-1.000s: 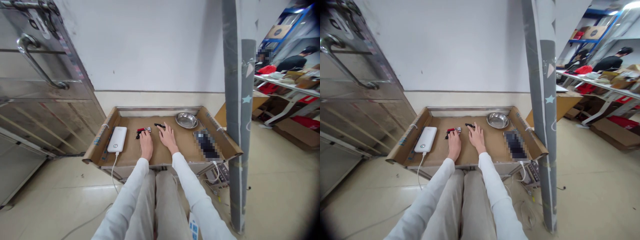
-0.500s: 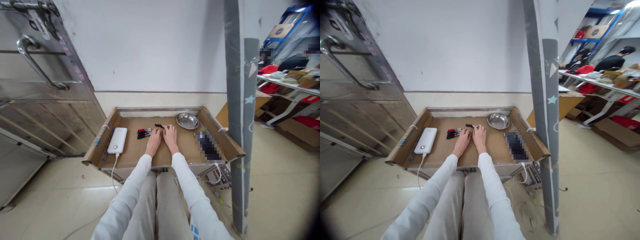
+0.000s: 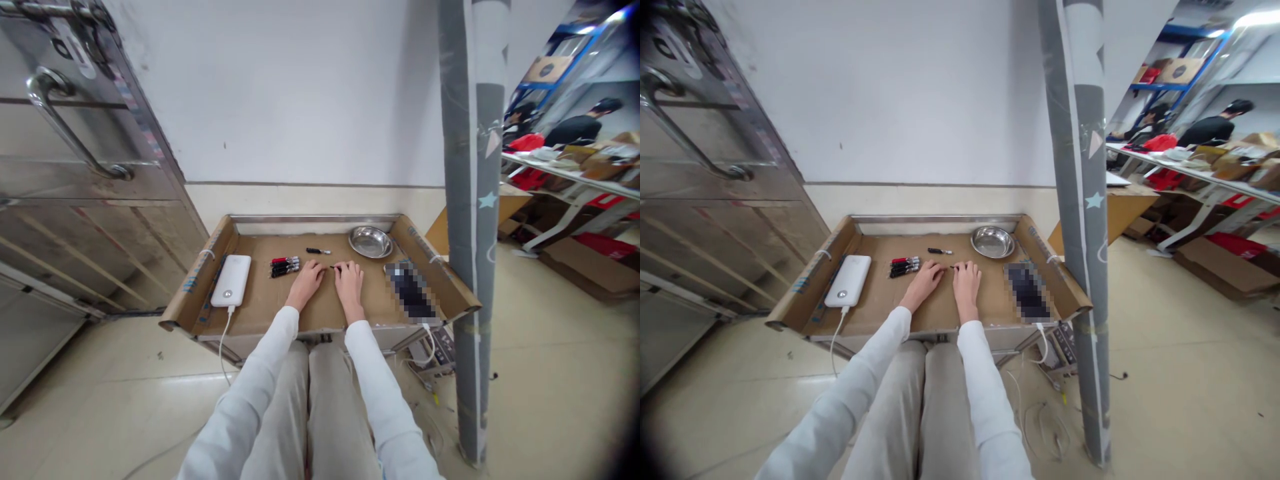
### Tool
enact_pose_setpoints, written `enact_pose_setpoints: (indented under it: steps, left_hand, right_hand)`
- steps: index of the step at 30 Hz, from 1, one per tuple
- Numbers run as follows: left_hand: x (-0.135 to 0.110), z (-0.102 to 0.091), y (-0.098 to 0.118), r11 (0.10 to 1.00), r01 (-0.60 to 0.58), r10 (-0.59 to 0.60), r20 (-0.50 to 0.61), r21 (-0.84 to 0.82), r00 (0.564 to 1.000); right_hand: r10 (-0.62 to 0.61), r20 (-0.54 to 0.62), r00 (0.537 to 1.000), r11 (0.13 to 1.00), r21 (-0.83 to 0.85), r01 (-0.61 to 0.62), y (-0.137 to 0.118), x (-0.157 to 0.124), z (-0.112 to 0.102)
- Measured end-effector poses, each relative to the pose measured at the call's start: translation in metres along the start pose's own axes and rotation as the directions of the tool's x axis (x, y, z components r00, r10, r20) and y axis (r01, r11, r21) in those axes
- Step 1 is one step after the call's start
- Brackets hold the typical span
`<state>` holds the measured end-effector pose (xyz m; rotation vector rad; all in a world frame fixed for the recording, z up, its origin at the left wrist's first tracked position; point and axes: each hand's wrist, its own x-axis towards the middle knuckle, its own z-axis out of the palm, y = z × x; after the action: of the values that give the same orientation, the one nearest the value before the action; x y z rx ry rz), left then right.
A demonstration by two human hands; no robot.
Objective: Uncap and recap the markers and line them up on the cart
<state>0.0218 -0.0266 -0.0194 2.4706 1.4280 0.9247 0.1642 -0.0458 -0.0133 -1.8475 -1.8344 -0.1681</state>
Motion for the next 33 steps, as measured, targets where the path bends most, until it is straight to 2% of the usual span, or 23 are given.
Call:
enact_pose_setpoints:
  steps: [3, 10, 17, 21, 25, 27, 30, 33]
  left_hand:
    - [0.001, 0.002, -0.002, 1.0, 0.011, -0.011, 0.003, 0.003, 1.0]
    - [0.0, 0.001, 0.002, 0.99, 0.137, -0.134, -0.051, 0.044, 0.99]
    - [0.0, 0.0, 0.001, 0.996, 0.082, -0.082, -0.01, -0.02, 0.997]
    - [0.0, 0.002, 0.0, 0.992, 0.08, -0.086, -0.057, -0.103, 0.995]
    - [-0.001, 0.004, -0.001, 0.982, 0.064, -0.075, -0.057, -0.177, 0.996]
    - [0.001, 0.005, -0.001, 0.989, 0.085, -0.093, -0.058, -0.124, 0.994]
    - [0.01, 0.008, 0.0, 0.996, 0.081, -0.078, -0.069, 0.038, 0.994]
    - [0.025, 0.011, 0.001, 0.98, 0.079, -0.068, -0.064, 0.18, 0.996]
  right_hand:
    - [-0.019, -0.002, 1.0, 1.0, -0.014, 0.019, -0.001, -0.003, -0.002]
    - [-0.068, -0.005, 0.998, 0.998, 0.014, 0.068, -0.003, -0.004, -0.001]
    - [-0.158, 0.026, 0.987, 0.984, 0.083, 0.155, -0.004, -0.001, -0.001]
    - [-0.223, 0.016, 0.975, 0.969, 0.114, 0.219, -0.005, -0.001, -0.002]
    - [-0.201, -0.002, 0.98, 0.976, 0.089, 0.201, -0.004, -0.001, -0.003]
    - [-0.139, -0.038, 0.99, 0.985, 0.095, 0.142, -0.004, 0.0, -0.003]
    - [-0.067, -0.092, 0.994, 0.988, 0.13, 0.078, -0.004, -0.001, -0.003]
    - [-0.1, -0.107, 0.989, 0.983, 0.143, 0.114, -0.006, -0.004, -0.004]
